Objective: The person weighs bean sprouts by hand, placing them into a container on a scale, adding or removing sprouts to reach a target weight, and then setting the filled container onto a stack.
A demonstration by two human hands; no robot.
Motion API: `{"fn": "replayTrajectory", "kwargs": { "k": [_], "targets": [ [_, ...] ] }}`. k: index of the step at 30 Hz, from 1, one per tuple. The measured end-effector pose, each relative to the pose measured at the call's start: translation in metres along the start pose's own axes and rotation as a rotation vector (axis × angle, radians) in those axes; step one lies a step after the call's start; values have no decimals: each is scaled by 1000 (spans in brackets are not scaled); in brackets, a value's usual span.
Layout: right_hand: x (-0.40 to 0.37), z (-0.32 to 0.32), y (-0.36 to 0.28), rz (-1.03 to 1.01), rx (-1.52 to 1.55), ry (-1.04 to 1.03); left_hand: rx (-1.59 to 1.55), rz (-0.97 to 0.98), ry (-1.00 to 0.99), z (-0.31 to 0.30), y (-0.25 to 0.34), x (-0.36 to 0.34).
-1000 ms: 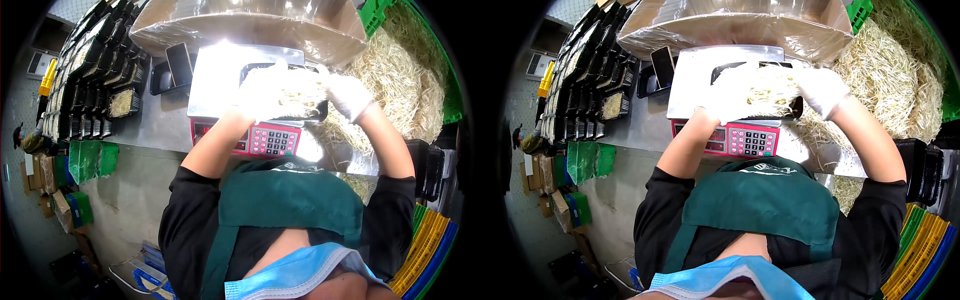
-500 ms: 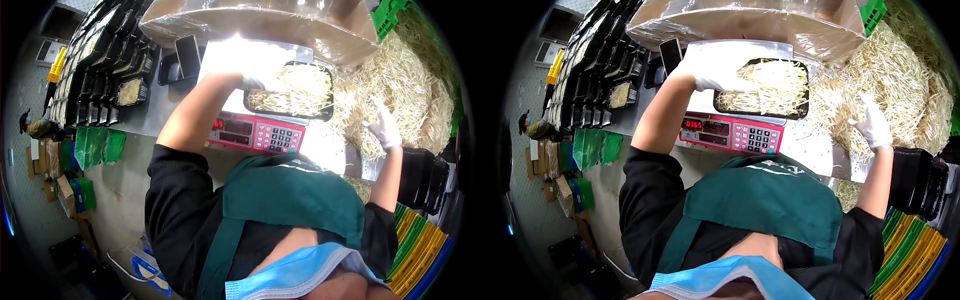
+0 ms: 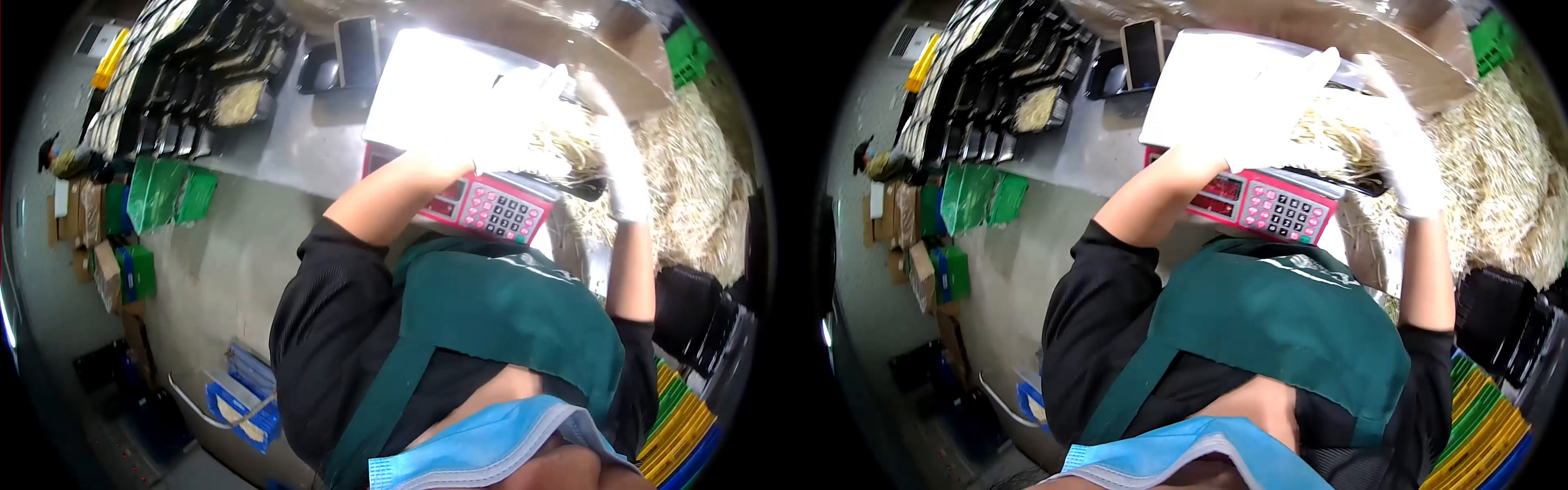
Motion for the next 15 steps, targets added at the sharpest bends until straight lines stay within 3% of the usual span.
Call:
{"fn": "replayTrajectory", "kwargs": {
  "k": [1,3,4,6,8,9,10,12,13,14,15],
  "targets": [
    [5,15,-11,176,-279,-121,-12,38,4,5,5,2],
    [4,36,-18,148,-553,-140,133,-119,-94,15,2,0],
    [4,38,-22,176,-423,-37,125,-91,-86,14,4,3],
    [6,37,-5,78,-440,-87,50,-173,-189,23,-3,3],
    [5,31,-5,-175,-645,-252,-48,-126,-232,30,-3,2],
    [6,21,-17,44,-679,-325,-122,-84,-252,30,-3,7],
    [1,16,-16,42,-685,-314,-113,-75,-250,31,-3,7],
    [-15,-3,-33,-231,-653,-71,-606,-18,12,16,-4,5],
    [-22,0,-35,-231,-666,-67,-851,49,70,14,-1,8],
    [-27,0,-26,-222,-662,-68,-859,46,63,14,0,9],
    [-33,-1,-6,-161,-565,-92,-557,27,-32,6,11,15]
  ]
}}
Point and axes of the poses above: each hand's wrist, its own x-axis towards the middle knuckle, its own z-axis out of the palm, y = z × x, the point moved 8 cm from there along x, towards the middle knuckle, and after that the axes turned 12 degrees about -y, right-handed, at the moved point
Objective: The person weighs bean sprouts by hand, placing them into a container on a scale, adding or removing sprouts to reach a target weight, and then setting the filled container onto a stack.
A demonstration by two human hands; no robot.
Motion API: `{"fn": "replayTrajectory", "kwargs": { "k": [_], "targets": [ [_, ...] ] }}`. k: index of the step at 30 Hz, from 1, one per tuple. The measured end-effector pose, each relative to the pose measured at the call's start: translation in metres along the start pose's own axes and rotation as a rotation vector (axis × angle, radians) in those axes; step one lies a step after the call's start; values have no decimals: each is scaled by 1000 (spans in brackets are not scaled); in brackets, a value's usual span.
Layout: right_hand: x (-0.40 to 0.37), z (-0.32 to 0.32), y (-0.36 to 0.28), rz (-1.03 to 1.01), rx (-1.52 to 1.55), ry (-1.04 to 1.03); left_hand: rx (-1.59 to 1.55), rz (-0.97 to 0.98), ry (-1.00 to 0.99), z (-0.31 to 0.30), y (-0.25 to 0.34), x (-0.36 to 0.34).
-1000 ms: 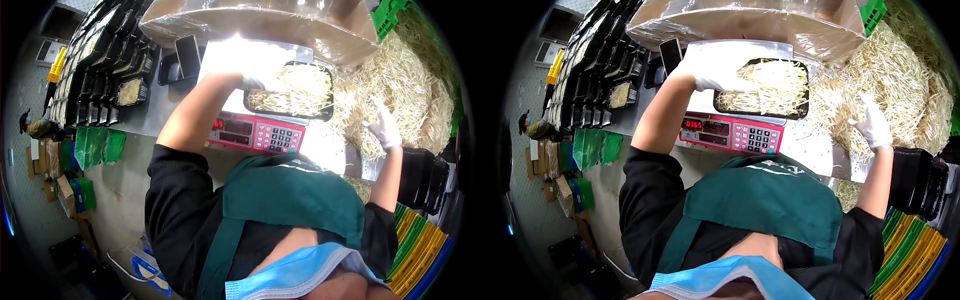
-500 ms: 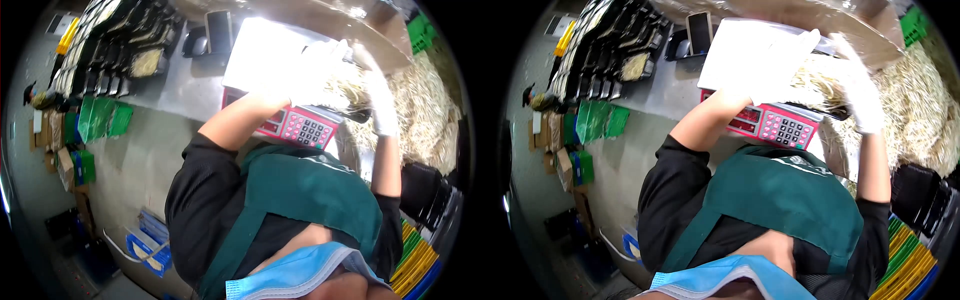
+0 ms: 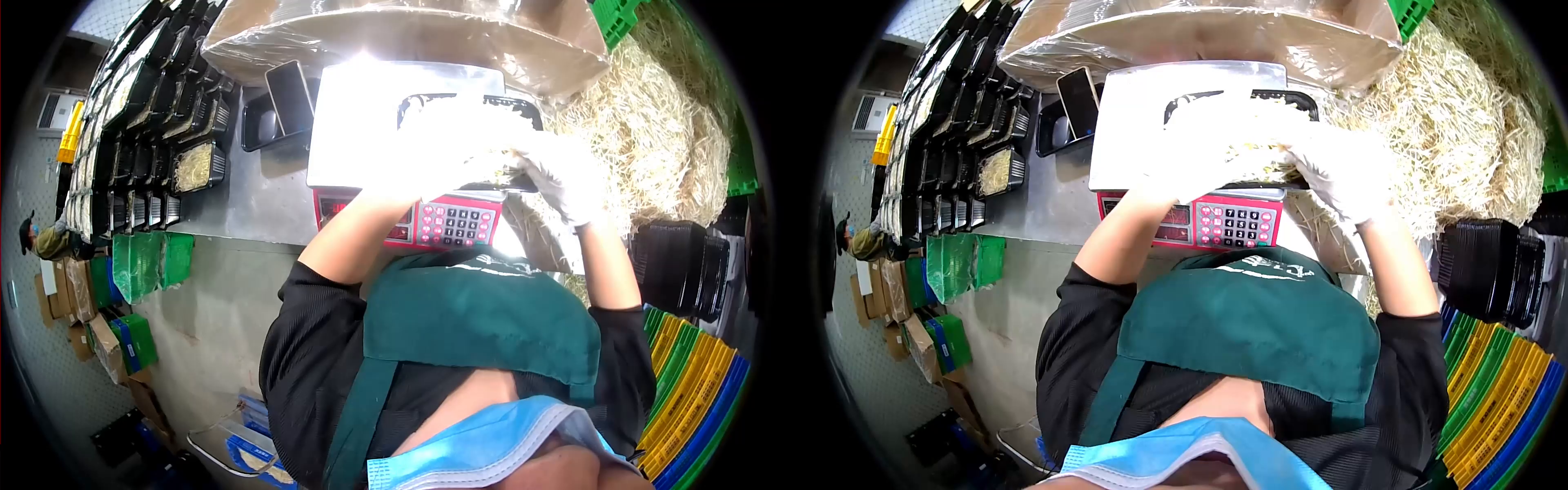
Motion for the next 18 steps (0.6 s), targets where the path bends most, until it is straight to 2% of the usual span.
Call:
{"fn": "replayTrajectory", "kwargs": {
  "k": [1,2,3,5,6,7,8,9,11,13,15,16,17,18],
  "targets": [
    [-8,11,15,48,100,-23,305,-40,-89,2,9,5],
    [-19,17,45,183,653,123,343,-33,-15,-2,15,5],
    [-23,-13,30,76,121,170,338,-17,-33,1,11,4],
    [-64,-11,83,267,1023,369,229,-59,-43,9,-16,-4],
    [-85,-13,100,292,1013,397,-399,-81,32,12,-31,-7],
    [-102,-11,112,354,629,231,-415,-71,4,12,-26,-5],
    [-119,-1,119,407,250,51,113,-94,-28,5,-14,-3],
    [-146,8,122,432,253,62,645,-104,-55,4,-5,-1],
    [-194,17,100,455,-282,231,684,-87,-29,4,-6,0],
    [-238,55,103,630,164,443,723,-98,2,5,-7,-3],
    [-219,86,69,627,-126,164,566,-221,-42,6,-20,-2],
    [-205,106,60,613,-181,20,611,-219,-46,5,-9,1],
    [-191,113,57,608,-174,23,619,-224,-49,7,-4,2],
    [-162,111,44,526,-581,14,586,-219,-56,9,0,4]
  ]
}}
Point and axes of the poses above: each hand's wrist, its own x-axis towards the middle knuckle, its own z-axis out of the palm, y = z × x, the point moved 8 cm from there along x, towards the middle knuckle, and after that the axes turned 12 degrees about -y, right-handed, at the moved point
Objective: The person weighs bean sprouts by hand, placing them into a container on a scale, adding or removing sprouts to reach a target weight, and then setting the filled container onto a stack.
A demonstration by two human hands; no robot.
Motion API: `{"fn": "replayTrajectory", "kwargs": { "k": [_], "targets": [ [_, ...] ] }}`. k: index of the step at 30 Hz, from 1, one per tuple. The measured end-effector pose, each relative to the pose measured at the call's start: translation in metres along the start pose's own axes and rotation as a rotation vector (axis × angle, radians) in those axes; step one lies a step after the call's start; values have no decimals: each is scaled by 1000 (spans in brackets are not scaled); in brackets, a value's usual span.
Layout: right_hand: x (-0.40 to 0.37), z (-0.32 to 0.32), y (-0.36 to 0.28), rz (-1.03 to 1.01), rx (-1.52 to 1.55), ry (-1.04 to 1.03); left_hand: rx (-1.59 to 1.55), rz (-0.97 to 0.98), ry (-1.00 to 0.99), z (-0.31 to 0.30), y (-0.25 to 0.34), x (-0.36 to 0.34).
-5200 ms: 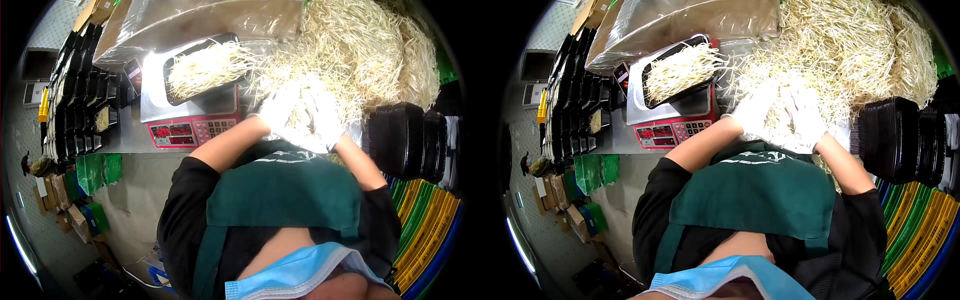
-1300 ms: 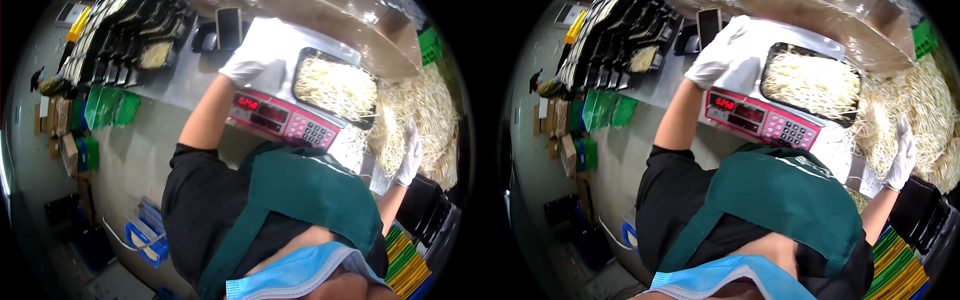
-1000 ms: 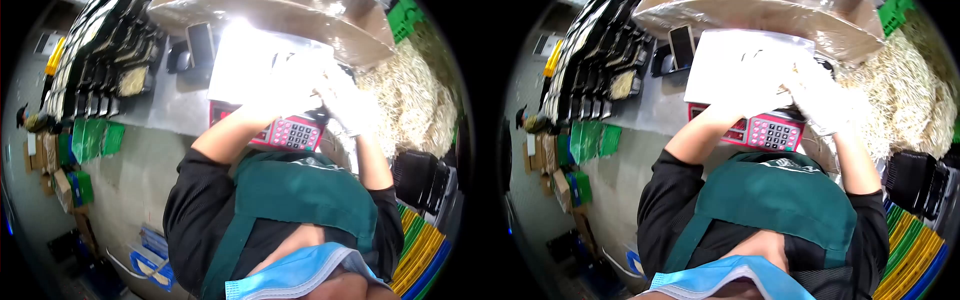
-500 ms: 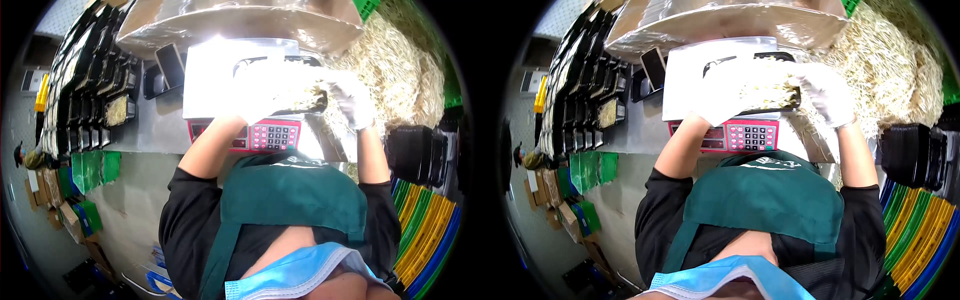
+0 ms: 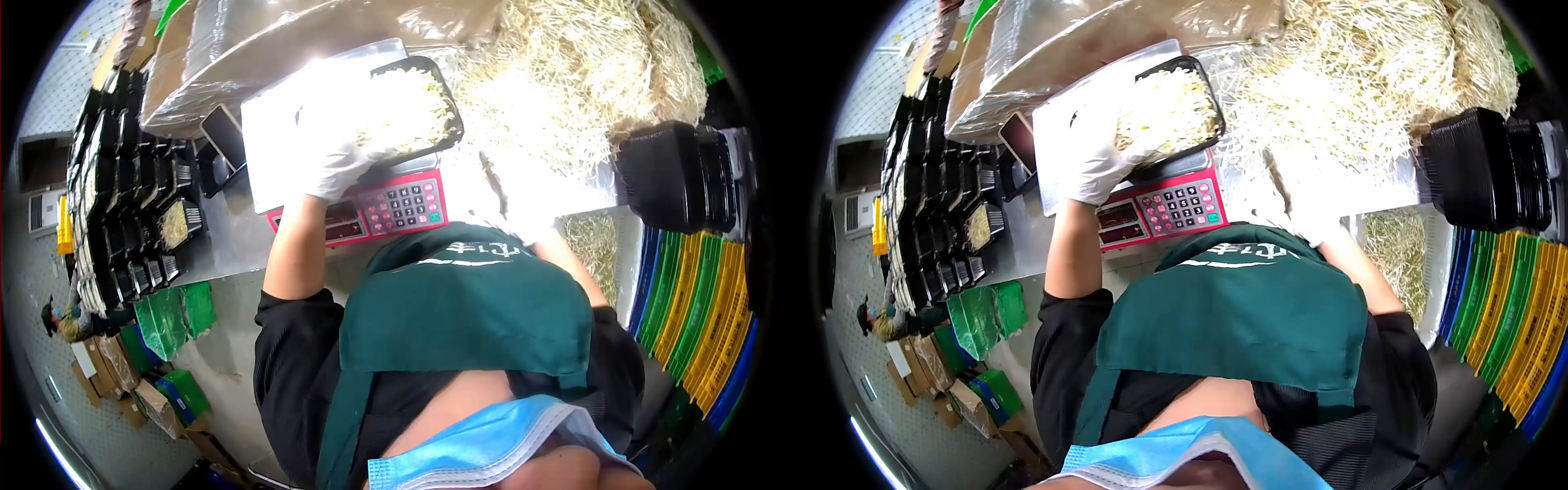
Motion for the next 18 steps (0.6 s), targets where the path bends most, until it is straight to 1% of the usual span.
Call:
{"fn": "replayTrajectory", "kwargs": {
  "k": [1,2,3,4,5,6,7,8,9,10,11,12,13,14,15,16,17,18],
  "targets": [
    [16,-6,-18,-75,-383,127,-28,1,-2,-3,3,-1],
    [36,-11,-14,-97,-372,148,-55,-5,-2,-8,3,-4],
    [59,-24,6,-53,-98,154,-36,-32,17,-18,3,-9],
    [77,-35,24,-18,180,145,54,-16,33,-28,7,-14],
    [83,-40,37,-62,202,156,143,-2,43,-37,8,-21],
    [90,-46,52,-106,222,165,71,-123,-50,-38,-7,-29],
    [92,-62,59,-134,235,158,75,-57,84,-51,-11,-42],
    [86,-80,63,-165,248,148,-136,-98,63,-47,-35,-55],
    [80,-91,65,-275,289,174,-348,-138,49,-45,-59,-69],
    [77,-93,74,-143,591,121,-561,-151,44,-57,-66,-77],
    [79,-79,91,-114,879,170,36,298,195,-70,-56,-93],
    [79,-55,98,-53,1364,249,-619,-346,304,-61,-118,-105],
    [92,-78,71,12,1451,141,-628,-169,325,-59,-127,-97],
    [110,-101,39,-155,1468,48,-1081,28,289,-51,-117,-78],
    [128,-117,9,-321,1468,-24,-755,1,272,-56,-97,-49],
    [144,-123,-15,-330,1456,-69,-72,-91,163,-53,-80,-25],
    [157,-129,-36,-333,1438,-109,72,-248,23,-51,-51,-20],
    [161,-136,-54,-388,1184,-148,-19,-167,39,-26,-44,-15]
  ]
}}
Point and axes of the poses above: each hand's wrist, its own x-axis towards the middle knuckle, its own z-axis out of the palm, y = z × x, the point moved 8 cm from there along x, towards the middle knuckle, and after that the axes turned 12 degrees about -y, right-handed, at the moved point
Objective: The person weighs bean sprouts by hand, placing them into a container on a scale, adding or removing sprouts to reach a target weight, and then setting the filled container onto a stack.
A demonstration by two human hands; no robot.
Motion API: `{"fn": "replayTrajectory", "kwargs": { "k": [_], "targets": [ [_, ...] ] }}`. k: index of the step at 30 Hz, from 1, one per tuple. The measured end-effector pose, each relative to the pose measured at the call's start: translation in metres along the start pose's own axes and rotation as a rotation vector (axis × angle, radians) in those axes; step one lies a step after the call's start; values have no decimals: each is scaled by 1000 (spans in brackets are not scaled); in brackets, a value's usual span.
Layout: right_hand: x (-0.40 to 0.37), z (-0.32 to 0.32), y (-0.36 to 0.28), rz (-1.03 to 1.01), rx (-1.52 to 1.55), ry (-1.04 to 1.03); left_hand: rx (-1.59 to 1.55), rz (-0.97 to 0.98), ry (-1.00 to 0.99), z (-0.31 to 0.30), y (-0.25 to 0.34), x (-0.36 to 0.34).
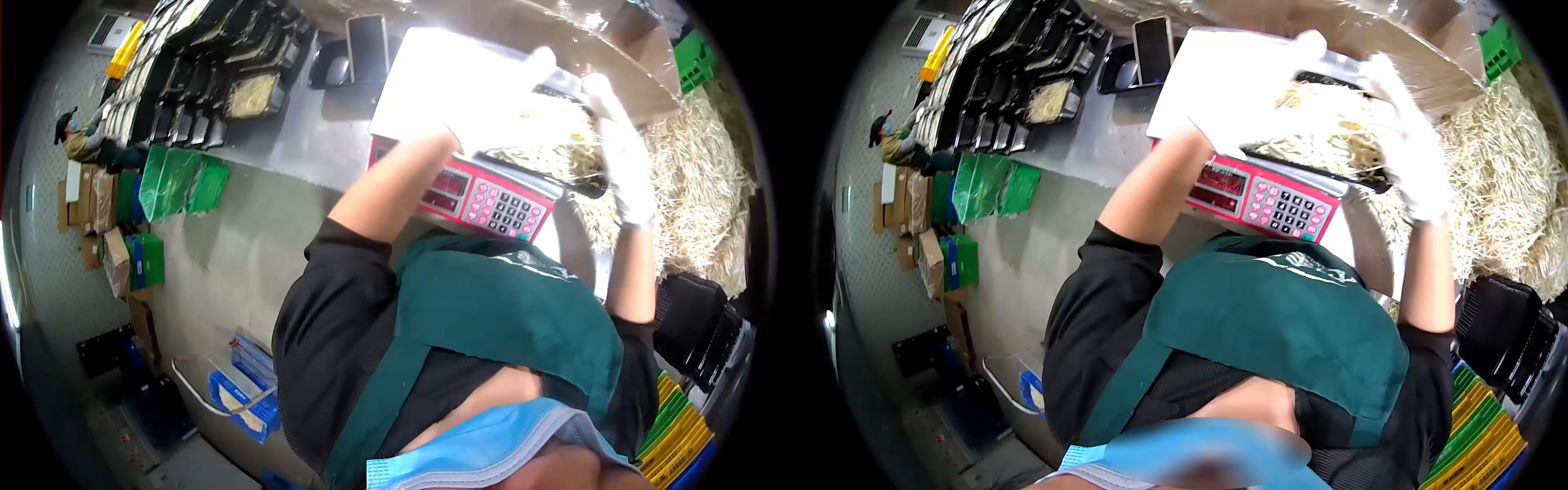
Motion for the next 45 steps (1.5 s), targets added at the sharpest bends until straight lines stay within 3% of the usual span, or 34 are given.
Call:
{"fn": "replayTrajectory", "kwargs": {
  "k": [1,2,3,5,6,8,9,11,12,13,16,19,20,23,24,27,31,34,37,38,41,43,45],
  "targets": [
    [8,12,-9,24,-241,-88,-216,185,13,13,4,-9],
    [17,33,-20,144,-430,-318,-31,75,1,11,26,-10],
    [17,48,-26,273,-613,-548,22,155,20,32,23,-12],
    [8,41,-26,114,-581,-97,-139,195,-36,44,22,-6],
    [11,32,-28,119,-599,-86,-143,214,-27,37,27,-3],
    [25,29,-38,7,-700,-262,-193,102,-265,38,26,13],
    [37,22,-42,62,-595,-343,-197,76,-213,38,24,14],
    [46,-5,-52,-146,-735,-108,45,64,-43,28,32,7],
    [60,-25,-42,1,-609,-18,12,31,-156,31,31,8],
    [79,-43,-25,129,-573,10,13,45,-127,28,33,7],
    [165,-101,28,313,-755,56,8,95,-111,20,35,6],
    [245,-166,97,245,-978,163,-24,126,-63,15,36,6],
    [255,-164,90,339,-1186,88,-13,140,-32,12,37,6],
    [271,-173,158,432,-1298,169,-20,115,-29,13,34,9],
    [273,-163,162,631,-1276,-56,-19,106,-30,12,32,11],
    [267,-157,155,611,-1217,-138,-9,103,-40,13,33,10],
    [230,-179,120,524,-1295,-8,14,93,-24,15,34,6],
    [178,-190,85,203,-894,168,116,66,5,13,36,6],
    [156,-176,78,338,-1066,54,60,55,57,3,40,-1],
    [145,-177,85,492,-896,-88,92,73,86,0,43,-6],
    [121,-171,67,539,-1030,-44,-32,125,210,-13,37,-31],
    [106,-168,59,592,-1163,0,-15,59,311,-14,19,-51],
    [95,-174,43,618,-1224,38,-266,58,430,-18,-2,-71]
  ]
}}
Point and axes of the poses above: each hand's wrist, its own x-axis towards the middle knuckle, its own z-axis out of the palm, y = z × x, the point moved 8 cm from there along x, towards the middle knuckle, and after that the axes turned 12 degrees about -y, right-handed, at the moved point
